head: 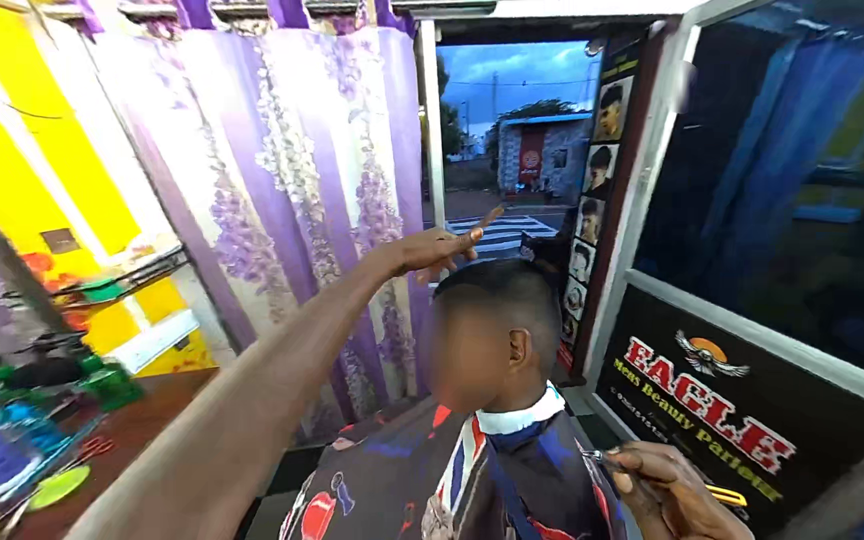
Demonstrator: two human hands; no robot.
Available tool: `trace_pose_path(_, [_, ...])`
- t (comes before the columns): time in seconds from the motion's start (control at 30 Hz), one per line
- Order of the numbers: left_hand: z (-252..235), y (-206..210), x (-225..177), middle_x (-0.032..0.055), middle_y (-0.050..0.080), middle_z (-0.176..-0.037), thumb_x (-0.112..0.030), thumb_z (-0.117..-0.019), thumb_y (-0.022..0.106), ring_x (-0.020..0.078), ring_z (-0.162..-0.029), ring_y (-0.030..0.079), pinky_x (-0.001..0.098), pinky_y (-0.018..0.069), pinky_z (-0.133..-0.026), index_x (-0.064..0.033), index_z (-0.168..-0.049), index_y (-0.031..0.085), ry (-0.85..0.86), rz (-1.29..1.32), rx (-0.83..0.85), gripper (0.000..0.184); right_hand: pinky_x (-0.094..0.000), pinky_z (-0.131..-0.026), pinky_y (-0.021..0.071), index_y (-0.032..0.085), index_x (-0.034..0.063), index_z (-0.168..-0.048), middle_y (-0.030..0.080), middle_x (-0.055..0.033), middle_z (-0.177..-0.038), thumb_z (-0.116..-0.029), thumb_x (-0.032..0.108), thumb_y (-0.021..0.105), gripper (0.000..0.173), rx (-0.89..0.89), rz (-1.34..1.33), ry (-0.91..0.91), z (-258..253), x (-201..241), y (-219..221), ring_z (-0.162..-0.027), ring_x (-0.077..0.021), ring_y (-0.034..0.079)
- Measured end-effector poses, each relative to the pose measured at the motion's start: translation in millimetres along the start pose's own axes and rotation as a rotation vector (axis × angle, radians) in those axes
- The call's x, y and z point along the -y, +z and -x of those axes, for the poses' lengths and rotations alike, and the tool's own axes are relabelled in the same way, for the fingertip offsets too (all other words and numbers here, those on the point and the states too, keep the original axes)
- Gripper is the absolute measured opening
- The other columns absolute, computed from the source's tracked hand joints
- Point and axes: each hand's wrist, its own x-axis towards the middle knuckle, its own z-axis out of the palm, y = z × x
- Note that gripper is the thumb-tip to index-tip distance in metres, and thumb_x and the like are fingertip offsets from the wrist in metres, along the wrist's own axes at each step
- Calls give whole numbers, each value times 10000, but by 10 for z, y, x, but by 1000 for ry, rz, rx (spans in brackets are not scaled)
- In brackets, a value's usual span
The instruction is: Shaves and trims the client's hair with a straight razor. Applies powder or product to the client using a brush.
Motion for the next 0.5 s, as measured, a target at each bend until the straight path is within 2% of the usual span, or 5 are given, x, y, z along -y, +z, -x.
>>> trace_pose_path(0.13, [-250, 243, 299, 102, 642, -1288, -635, -1062, 140, 163, -1079, 632, 394, 520, -914, -92, -1398, 560, 58, 368, 253, 764, -228, -879, 580, 737, 152, -1089, 693, 62, -1090, -983, 106, 659, 140, -82, 127, 68, 297, 406, 158, -1011, -21, 659])
trace_pose_path(0.2, [-232, 303, 244, 52, 667, -1173, -593, -1075, 136, 110, -1038, 648, 351, 546, -918, -90, -1341, 570, 163, 477, 333, 715, -271, -886, 589, 735, 48, -1073, 705, -5, -1094, -967, 46, 658, 131, -136, 160, 106, 354, 623, 229, -1012, -72, 673])
trace_pose_path(0.3, [-246, 342, 247, 61, 698, -1065, -518, -1085, 330, 120, -974, 672, 376, 564, -900, -47, -1211, 646, 279, 479, 323, 580, -240, -843, 593, 736, 170, -1103, 698, 87, -1100, -980, 90, 660, 165, -138, 232, 137, 355, 849, 253, -981, -23, 666])
trace_pose_path(0.43, [-72, 270, 97, 50, 692, -939, -453, -1073, 461, 111, -856, 662, 355, 563, -807, -51, -1101, 689, 361, 405, 265, 463, -233, -867, 594, 746, 151, -1110, 702, 59, -1116, -969, 71, 668, 180, -125, 356, 84, 128, 1106, 313, -1018, -44, 669])
trace_pose_path(0.5, [80, 230, -23, 58, 700, -979, -456, -1055, 512, 117, -887, 668, 352, 562, -824, -70, -1155, 700, 387, 366, 242, 440, -229, -855, 599, 752, 131, -1098, 708, 36, -1097, -967, 90, 672, 159, -138, 425, 59, 8, 1172, 388, -1004, -50, 677])
